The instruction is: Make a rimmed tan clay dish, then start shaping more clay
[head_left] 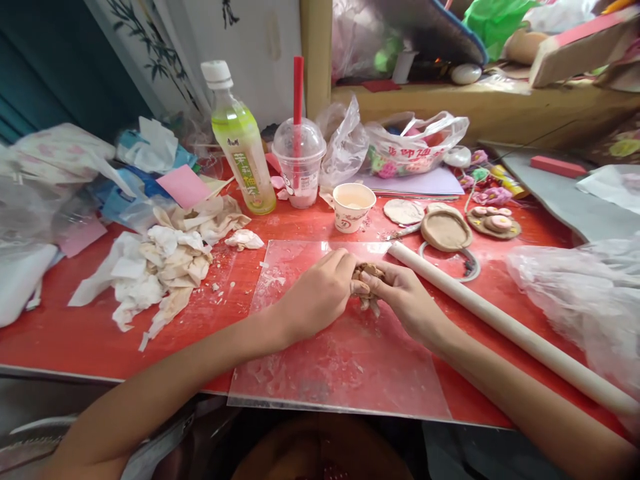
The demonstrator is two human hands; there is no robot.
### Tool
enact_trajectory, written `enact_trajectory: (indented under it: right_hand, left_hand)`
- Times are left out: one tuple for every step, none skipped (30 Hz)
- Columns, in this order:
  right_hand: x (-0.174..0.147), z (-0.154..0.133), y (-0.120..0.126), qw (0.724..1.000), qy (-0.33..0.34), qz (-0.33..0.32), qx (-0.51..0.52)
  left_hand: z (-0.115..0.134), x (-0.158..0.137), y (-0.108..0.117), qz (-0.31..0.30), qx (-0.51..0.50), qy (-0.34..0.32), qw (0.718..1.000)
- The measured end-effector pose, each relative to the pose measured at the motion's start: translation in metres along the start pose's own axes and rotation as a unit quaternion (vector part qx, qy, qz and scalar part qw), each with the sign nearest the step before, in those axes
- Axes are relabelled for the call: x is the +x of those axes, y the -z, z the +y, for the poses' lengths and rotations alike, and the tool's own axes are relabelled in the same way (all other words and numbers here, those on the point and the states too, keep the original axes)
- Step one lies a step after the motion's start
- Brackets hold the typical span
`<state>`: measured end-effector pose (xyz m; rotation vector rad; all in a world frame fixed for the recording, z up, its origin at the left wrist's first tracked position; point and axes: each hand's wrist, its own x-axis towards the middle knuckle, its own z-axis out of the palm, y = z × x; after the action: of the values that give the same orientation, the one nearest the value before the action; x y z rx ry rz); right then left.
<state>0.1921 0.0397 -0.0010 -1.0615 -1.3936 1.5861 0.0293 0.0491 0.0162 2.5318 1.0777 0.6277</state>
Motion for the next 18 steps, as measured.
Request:
enact_trajectory:
  right_hand:
    - [0.001, 0.0, 0.0, 1.0, -0.004, -0.002, -0.002]
    - [0.001, 0.0, -0.001, 1.0, -0.01, -0.007, -0.001]
    - [0.002, 0.0, -0.001, 1.0, -0.015, -0.014, 0.006]
    - [0.002, -0.001, 0.0, 0.999, -0.022, -0.025, 0.021]
    - [0.003, -0.003, 0.0, 0.998, -0.029, -0.038, 0.044]
    - [0.003, -0.006, 0.002, 0.995, -0.035, -0.051, 0.075]
    - [0.003, -0.008, 0.003, 0.991, -0.041, -0.057, 0.11]
    - [0.003, -0.011, 0.005, 0.987, -0.046, -0.056, 0.144]
    - [0.002, -0.014, 0.007, 0.983, -0.05, -0.044, 0.172]
    - [0.002, -0.017, 0.009, 0.979, -0.052, -0.027, 0.193]
    - [0.001, -0.019, 0.011, 0.977, -0.055, -0.01, 0.206]
    - [0.001, -0.021, 0.013, 0.976, -0.06, 0.003, 0.21]
    - [0.0, -0.022, 0.014, 0.976, -0.065, 0.009, 0.206]
    - [-0.001, -0.022, 0.014, 0.977, -0.072, 0.009, 0.199]
    - [-0.001, -0.021, 0.014, 0.978, -0.078, 0.005, 0.192]
    - [-0.002, -0.02, 0.014, 0.979, -0.085, -0.001, 0.186]
    - [-0.002, -0.018, 0.012, 0.979, -0.091, -0.005, 0.182]
    - [-0.003, -0.017, 0.01, 0.979, -0.095, -0.01, 0.18]
  left_hand:
    - [-0.001, -0.001, 0.0, 0.003, -0.001, 0.003, 1.0]
    - [-0.002, -0.002, 0.0, 0.007, -0.002, 0.005, 1.0]
    - [-0.004, -0.002, 0.0, 0.01, -0.001, 0.006, 1.0]
    - [-0.007, -0.003, 0.0, 0.012, 0.003, 0.005, 1.0]
    - [-0.01, -0.003, 0.001, 0.016, 0.007, 0.001, 1.0]
    - [-0.013, -0.003, 0.002, 0.023, 0.013, -0.005, 1.0]
    - [-0.016, -0.003, 0.003, 0.035, 0.015, -0.015, 0.999]
    - [-0.018, -0.003, 0.004, 0.048, 0.012, -0.024, 0.998]
    - [-0.02, -0.003, 0.005, 0.063, 0.003, -0.03, 0.998]
    - [-0.021, -0.003, 0.006, 0.076, -0.009, -0.033, 0.997]
    - [-0.022, -0.003, 0.007, 0.084, -0.02, -0.034, 0.996]
    - [-0.022, -0.003, 0.008, 0.084, -0.026, -0.035, 0.995]
    - [-0.022, -0.003, 0.009, 0.078, -0.022, -0.036, 0.996]
    - [-0.021, -0.003, 0.009, 0.065, -0.011, -0.041, 0.997]
    - [-0.02, -0.003, 0.01, 0.048, 0.006, -0.049, 0.998]
    - [-0.019, -0.004, 0.011, 0.028, 0.027, -0.054, 0.998]
    - [-0.018, -0.004, 0.011, 0.008, 0.047, -0.053, 0.997]
    - [-0.017, -0.004, 0.011, -0.007, 0.068, -0.048, 0.996]
